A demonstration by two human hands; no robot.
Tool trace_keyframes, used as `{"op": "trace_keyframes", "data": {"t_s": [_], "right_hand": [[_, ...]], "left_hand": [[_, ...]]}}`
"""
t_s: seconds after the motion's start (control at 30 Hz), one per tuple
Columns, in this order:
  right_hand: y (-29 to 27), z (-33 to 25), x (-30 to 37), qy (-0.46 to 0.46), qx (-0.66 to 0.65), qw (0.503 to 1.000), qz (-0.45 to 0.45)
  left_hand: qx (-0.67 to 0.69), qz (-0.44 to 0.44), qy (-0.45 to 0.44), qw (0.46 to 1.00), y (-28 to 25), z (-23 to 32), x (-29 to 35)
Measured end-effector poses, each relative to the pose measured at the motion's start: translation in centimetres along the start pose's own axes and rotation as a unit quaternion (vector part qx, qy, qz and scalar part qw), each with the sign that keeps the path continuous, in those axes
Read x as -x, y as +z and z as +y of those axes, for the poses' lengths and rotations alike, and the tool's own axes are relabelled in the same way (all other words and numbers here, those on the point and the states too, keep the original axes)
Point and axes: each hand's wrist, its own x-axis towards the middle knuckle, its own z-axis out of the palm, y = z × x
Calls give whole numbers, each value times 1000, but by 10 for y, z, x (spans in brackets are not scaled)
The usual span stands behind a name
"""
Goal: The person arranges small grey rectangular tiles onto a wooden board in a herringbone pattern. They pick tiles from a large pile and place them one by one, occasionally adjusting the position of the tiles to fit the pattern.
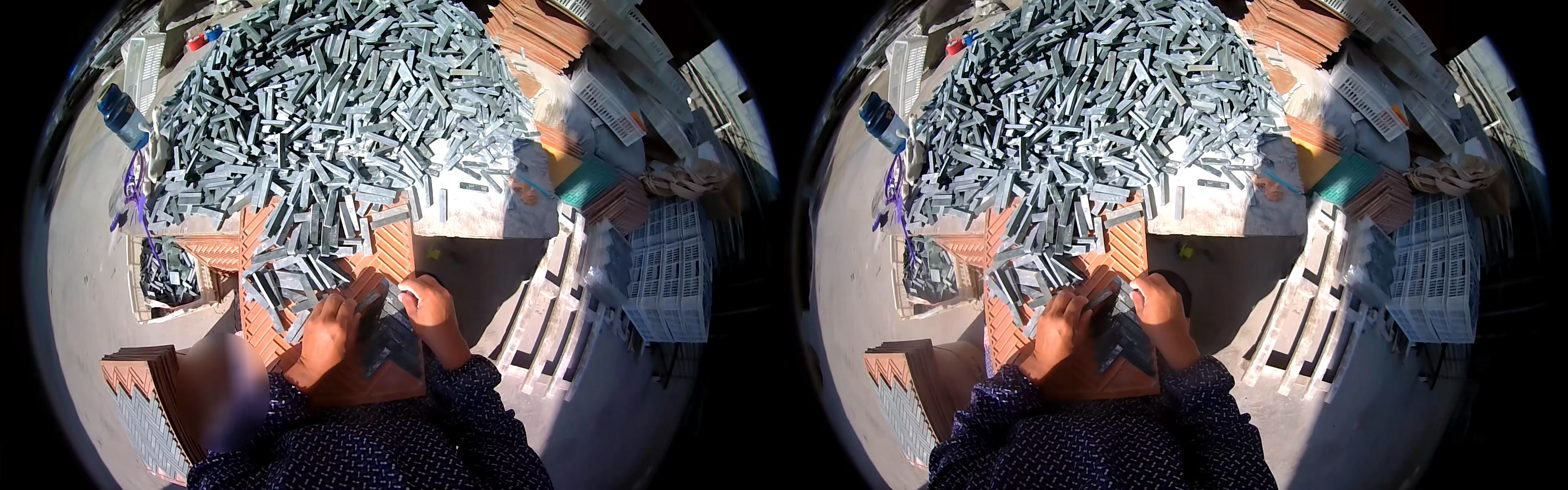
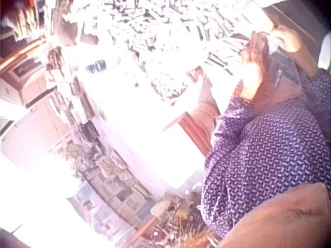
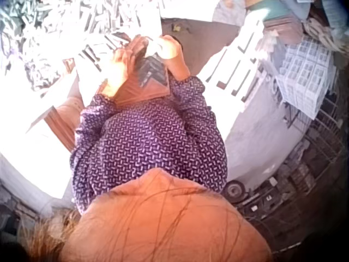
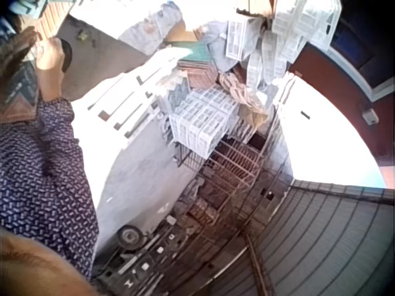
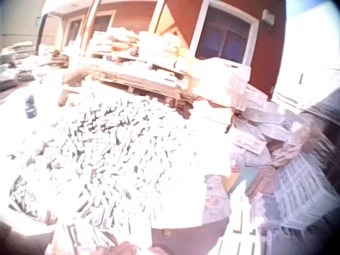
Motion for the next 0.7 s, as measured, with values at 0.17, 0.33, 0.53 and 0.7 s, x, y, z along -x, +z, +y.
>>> {"op": "trace_keyframes", "data": {"t_s": [0.17,0.33,0.53,0.7], "right_hand": [[1,-4,13,23,-77,995,54],[-12,-3,27,63,-66,995,39],[-20,-5,32,94,-55,993,44],[-18,-12,32,70,-81,993,42]], "left_hand": [[36,-19,-52,998,1,9,9],[57,-17,-76,995,2,10,8],[66,-40,-107,991,0,11,3],[17,-41,-32,998,4,5,6]]}}
